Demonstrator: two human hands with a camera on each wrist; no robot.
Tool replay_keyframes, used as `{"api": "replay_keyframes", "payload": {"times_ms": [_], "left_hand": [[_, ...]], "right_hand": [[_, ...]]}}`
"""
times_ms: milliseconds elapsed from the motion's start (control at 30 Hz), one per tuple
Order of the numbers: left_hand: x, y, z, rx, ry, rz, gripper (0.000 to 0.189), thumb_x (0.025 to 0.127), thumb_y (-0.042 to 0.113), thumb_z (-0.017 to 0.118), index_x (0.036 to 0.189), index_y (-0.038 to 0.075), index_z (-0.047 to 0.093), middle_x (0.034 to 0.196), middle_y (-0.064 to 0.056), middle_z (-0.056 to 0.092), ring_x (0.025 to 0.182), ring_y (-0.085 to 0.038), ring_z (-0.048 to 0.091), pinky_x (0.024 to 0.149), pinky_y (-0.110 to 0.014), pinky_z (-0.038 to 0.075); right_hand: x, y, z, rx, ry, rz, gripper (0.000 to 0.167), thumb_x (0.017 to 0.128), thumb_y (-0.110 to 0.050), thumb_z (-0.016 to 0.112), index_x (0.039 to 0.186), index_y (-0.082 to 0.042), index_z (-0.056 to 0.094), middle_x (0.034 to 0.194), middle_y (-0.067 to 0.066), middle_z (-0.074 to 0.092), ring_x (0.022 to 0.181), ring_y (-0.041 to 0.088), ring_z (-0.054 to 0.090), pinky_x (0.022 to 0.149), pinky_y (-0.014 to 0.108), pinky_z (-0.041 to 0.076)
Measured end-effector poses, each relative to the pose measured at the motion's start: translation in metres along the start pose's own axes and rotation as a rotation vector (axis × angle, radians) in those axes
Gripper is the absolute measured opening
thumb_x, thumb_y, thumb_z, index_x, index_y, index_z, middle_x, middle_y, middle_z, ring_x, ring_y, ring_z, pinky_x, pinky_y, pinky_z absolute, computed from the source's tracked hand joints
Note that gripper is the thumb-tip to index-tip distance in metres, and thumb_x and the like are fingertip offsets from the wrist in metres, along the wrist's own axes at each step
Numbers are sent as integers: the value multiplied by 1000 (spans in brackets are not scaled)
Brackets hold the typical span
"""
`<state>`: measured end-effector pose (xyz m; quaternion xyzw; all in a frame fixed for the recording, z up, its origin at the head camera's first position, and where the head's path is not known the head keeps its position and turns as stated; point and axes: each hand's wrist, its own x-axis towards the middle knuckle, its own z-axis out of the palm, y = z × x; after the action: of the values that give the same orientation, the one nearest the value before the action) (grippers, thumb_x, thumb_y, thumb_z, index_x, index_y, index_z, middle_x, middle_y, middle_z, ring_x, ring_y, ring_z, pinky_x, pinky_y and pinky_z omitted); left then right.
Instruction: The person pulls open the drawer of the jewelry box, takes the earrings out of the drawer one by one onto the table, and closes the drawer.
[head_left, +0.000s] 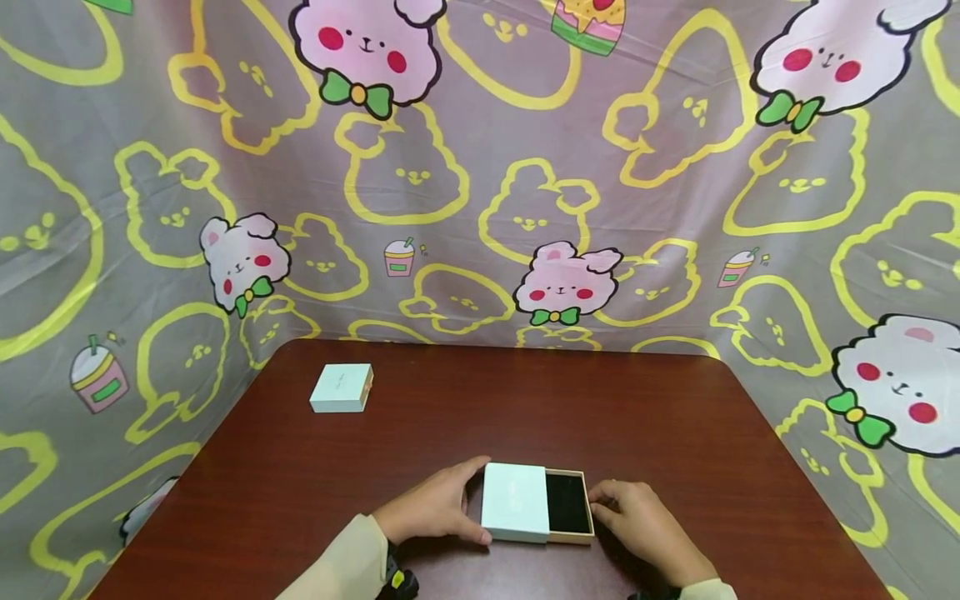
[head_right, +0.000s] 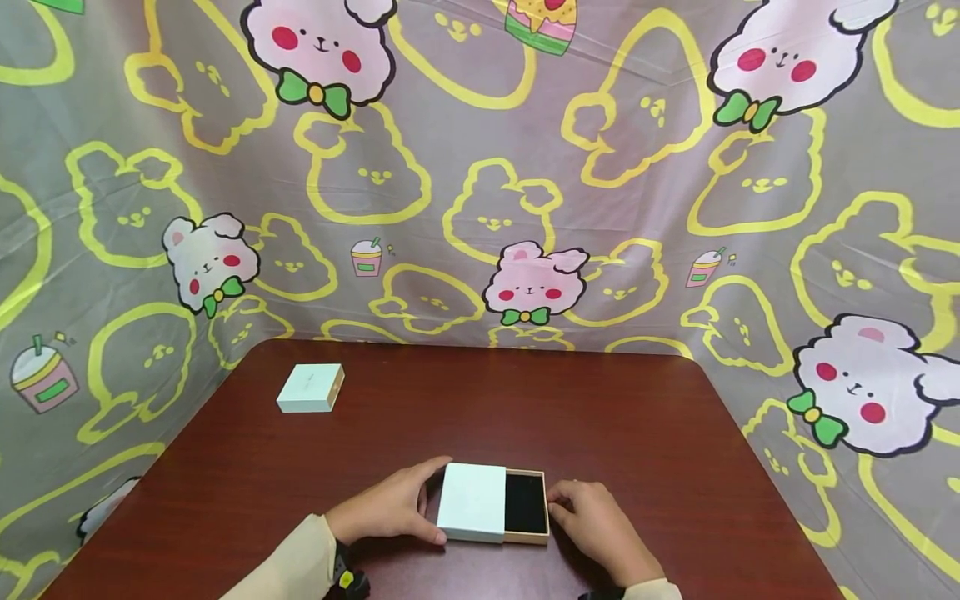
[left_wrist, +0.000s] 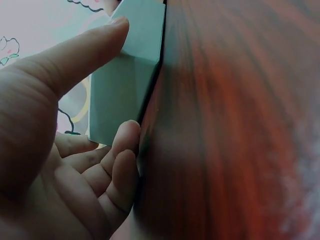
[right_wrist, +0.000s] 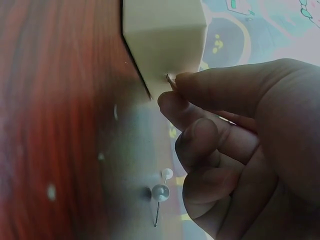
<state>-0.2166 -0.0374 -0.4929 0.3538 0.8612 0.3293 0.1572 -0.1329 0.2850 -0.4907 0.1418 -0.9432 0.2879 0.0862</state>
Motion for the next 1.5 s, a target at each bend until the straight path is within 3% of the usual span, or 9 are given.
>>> {"api": "replay_keyframes", "payload": {"times_ms": [100, 167, 1500], "left_hand": [[0, 1, 0, 42, 5, 0, 111, 64, 57, 85, 150, 8, 34, 145, -5, 44, 128, -15, 43, 102, -41, 38], [1, 2, 0, 51, 1, -4, 112, 64, 57, 85, 150, 7, 34, 146, -6, 43, 131, -19, 41, 103, -42, 37], [13, 12, 9, 123, -15, 0, 111, 65, 57, 85, 149, 6, 35, 147, -7, 43, 133, -20, 41, 104, -41, 35]], "right_hand": [[0, -1, 0, -8, 10, -9, 12, 86, -10, 74, 85, -21, 72, 82, -15, 65, 70, -1, 56, 60, 27, 47], [0, -1, 0, -16, 15, -10, 12, 85, -10, 74, 85, -22, 72, 81, -15, 65, 70, 0, 55, 60, 27, 47], [-1, 1, -3, -48, 18, -11, 12, 84, -9, 75, 83, -20, 71, 80, -16, 64, 69, -1, 55, 60, 27, 47]]}}
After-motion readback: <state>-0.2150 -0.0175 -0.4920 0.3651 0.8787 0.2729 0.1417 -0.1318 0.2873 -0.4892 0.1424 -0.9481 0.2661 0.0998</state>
